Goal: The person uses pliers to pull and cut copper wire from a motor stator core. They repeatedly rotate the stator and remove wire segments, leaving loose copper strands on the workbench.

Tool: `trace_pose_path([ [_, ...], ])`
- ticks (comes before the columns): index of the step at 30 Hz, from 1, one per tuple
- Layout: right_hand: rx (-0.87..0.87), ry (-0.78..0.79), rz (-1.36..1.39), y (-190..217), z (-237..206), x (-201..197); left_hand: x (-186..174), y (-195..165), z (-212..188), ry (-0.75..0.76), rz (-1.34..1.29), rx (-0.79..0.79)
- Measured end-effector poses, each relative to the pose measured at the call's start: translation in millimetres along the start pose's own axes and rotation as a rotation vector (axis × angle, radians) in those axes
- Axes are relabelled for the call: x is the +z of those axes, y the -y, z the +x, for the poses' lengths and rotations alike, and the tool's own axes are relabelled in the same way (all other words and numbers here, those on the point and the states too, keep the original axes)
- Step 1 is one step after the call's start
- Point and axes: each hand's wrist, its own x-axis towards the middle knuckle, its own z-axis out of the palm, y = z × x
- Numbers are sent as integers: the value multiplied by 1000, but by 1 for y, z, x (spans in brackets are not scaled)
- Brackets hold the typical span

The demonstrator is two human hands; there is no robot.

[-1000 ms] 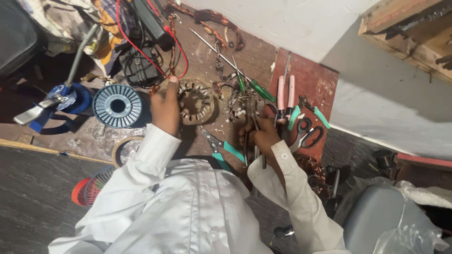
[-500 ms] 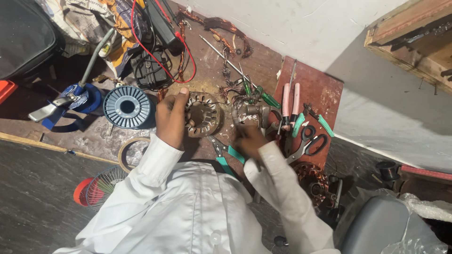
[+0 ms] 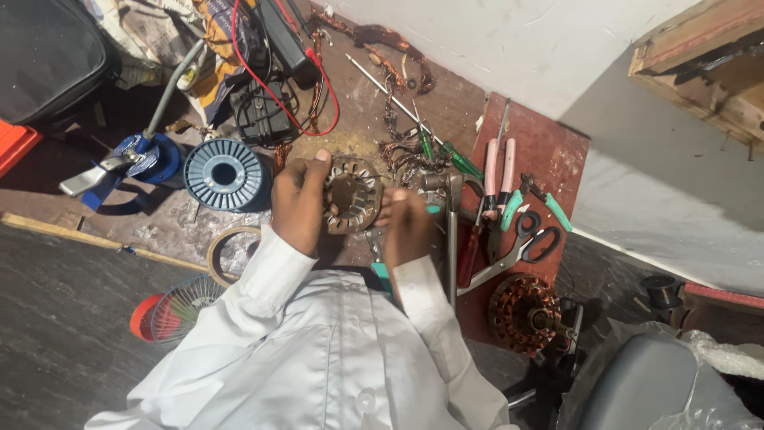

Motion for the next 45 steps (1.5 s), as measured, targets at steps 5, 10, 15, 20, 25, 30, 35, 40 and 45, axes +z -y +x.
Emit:
trace_pose_path([
  [5,-181,55,160,24,-13,-16,1,-3,-4,3,94,27],
  [10,-247,-4,-237,48,-24,-20,4,0,-6,21,43,-55],
  [15,-501,-28,-564,46,-26,-17,3,4,-4,-13,118,22],
  [20,-598,-11,-486,24,-4,-12,1,4,-2,8,22,-30],
  [25,-369,-150,-369,10,31,-27,-3,6,1,-12,23,-20],
  [30,-450,-177,-244,11,38,-40,-7,16,7,-8,46,-3],
  [35,-36,272,88,20,23,-19,-7,20,10,46,-125,-109],
  [40,106,320,236,30,8,-14,-8,21,9,105,-429,-235],
  [45,105,291,238,33,3,-16,-12,29,6,175,-618,-320],
])
